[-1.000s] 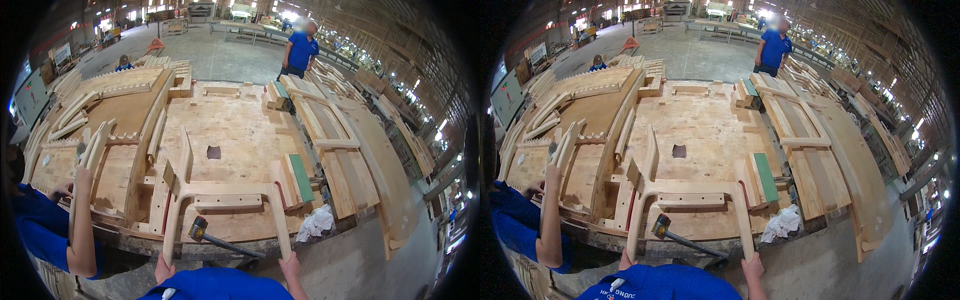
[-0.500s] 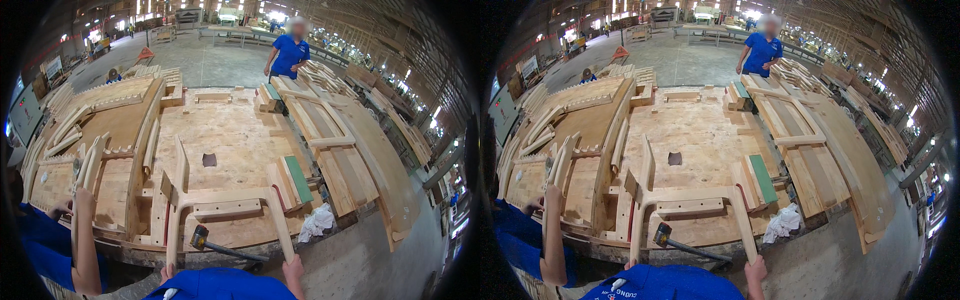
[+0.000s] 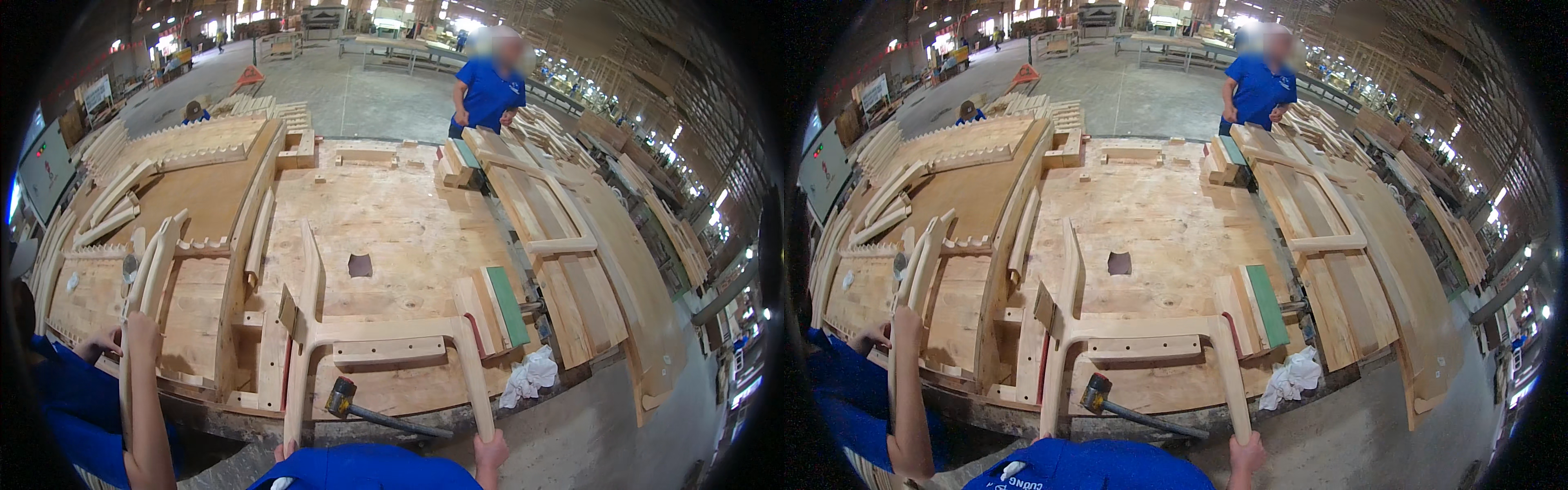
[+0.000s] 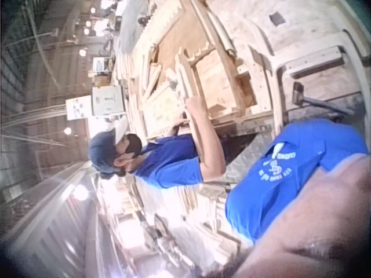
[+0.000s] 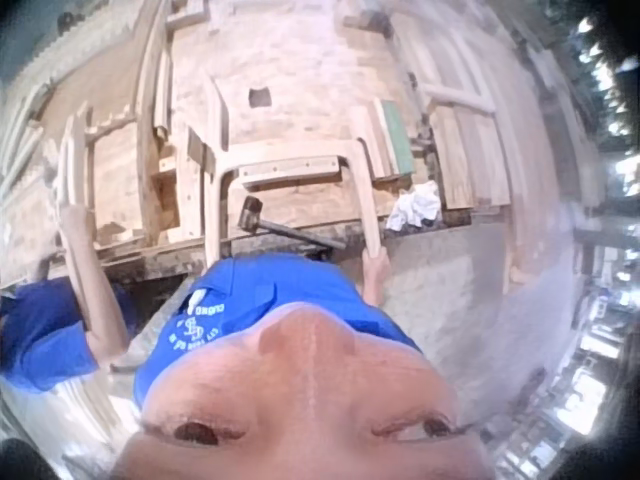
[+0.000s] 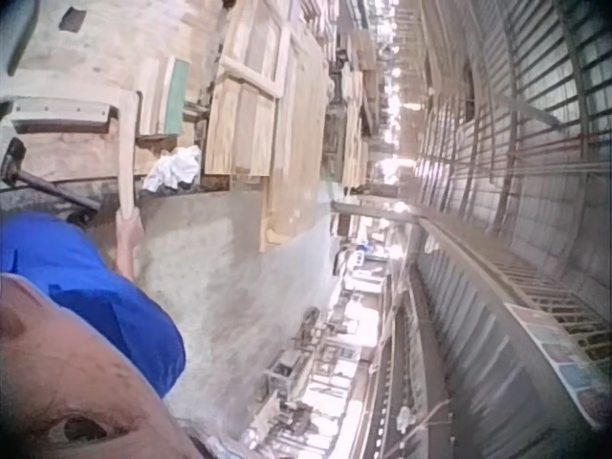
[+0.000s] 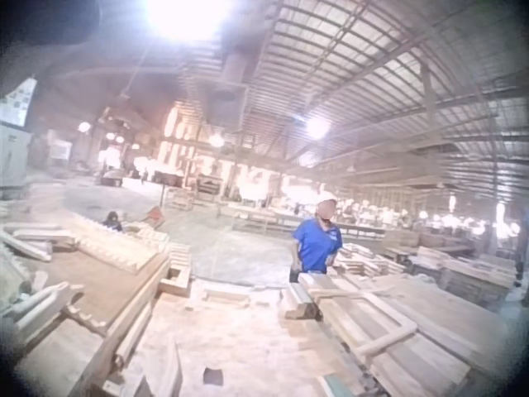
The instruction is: The person assembles wooden chair frames on a workbench in a factory. They align legs and rails, use a rubber mallet to tap joints together, and hand off completed frames to a coworker.
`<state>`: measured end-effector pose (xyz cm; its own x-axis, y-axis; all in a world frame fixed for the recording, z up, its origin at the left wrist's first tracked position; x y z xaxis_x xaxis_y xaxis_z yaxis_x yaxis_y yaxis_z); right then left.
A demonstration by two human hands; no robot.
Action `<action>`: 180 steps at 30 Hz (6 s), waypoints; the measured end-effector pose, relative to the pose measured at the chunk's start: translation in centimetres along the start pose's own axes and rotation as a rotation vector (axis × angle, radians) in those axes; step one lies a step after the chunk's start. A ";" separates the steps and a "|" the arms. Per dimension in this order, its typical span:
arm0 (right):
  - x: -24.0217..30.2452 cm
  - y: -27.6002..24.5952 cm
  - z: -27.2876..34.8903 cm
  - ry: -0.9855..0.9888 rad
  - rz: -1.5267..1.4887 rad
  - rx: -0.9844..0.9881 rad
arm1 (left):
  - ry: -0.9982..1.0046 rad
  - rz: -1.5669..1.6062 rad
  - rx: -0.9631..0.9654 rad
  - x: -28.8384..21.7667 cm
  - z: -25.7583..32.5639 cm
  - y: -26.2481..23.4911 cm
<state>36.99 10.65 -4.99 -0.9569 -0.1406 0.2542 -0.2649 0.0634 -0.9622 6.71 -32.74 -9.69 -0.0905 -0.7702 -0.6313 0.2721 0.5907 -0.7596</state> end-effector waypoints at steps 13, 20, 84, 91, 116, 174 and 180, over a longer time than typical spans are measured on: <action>0.3 0.0 -0.5 -0.076 -0.065 0.174 | 0.131 -0.220 0.033 -1.3 4.5 -1.1; 1.1 -0.3 -1.0 -0.071 -0.048 0.151 | 0.101 -0.135 -0.001 -2.8 5.0 -2.5; -1.6 3.3 -1.9 0.390 -1.095 1.398 | -0.267 -0.169 -0.170 -4.1 3.1 -4.2; -0.4 0.3 -4.6 0.144 -1.130 1.243 | -0.552 0.134 -0.249 -2.2 3.6 -2.3; 4.8 -6.0 -30.8 0.395 -2.056 0.386 | 0.437 -0.030 0.273 -26.3 1.8 3.3; 17.4 5.8 -5.9 -1.124 -0.439 0.397 | -0.363 -0.153 -0.030 -10.2 4.7 8.3; 17.4 5.5 -5.6 -1.134 -0.438 0.377 | -0.314 -0.217 -0.078 -10.6 5.6 8.2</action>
<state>18.19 14.08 -5.31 -0.1113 -0.8529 0.5100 -0.3030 -0.4596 -0.8348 15.24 -21.02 -8.35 0.1627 -0.9083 -0.3855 0.2040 0.4132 -0.8875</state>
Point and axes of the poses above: each hand's wrist, its own z-axis away from the middle knuckle, its own y-axis out of the palm, x = y × z, the point moved 6 cm from there along -z, towards the middle knuckle, and after that the axes turned 6 degrees about -x, right-handed, at the moved point
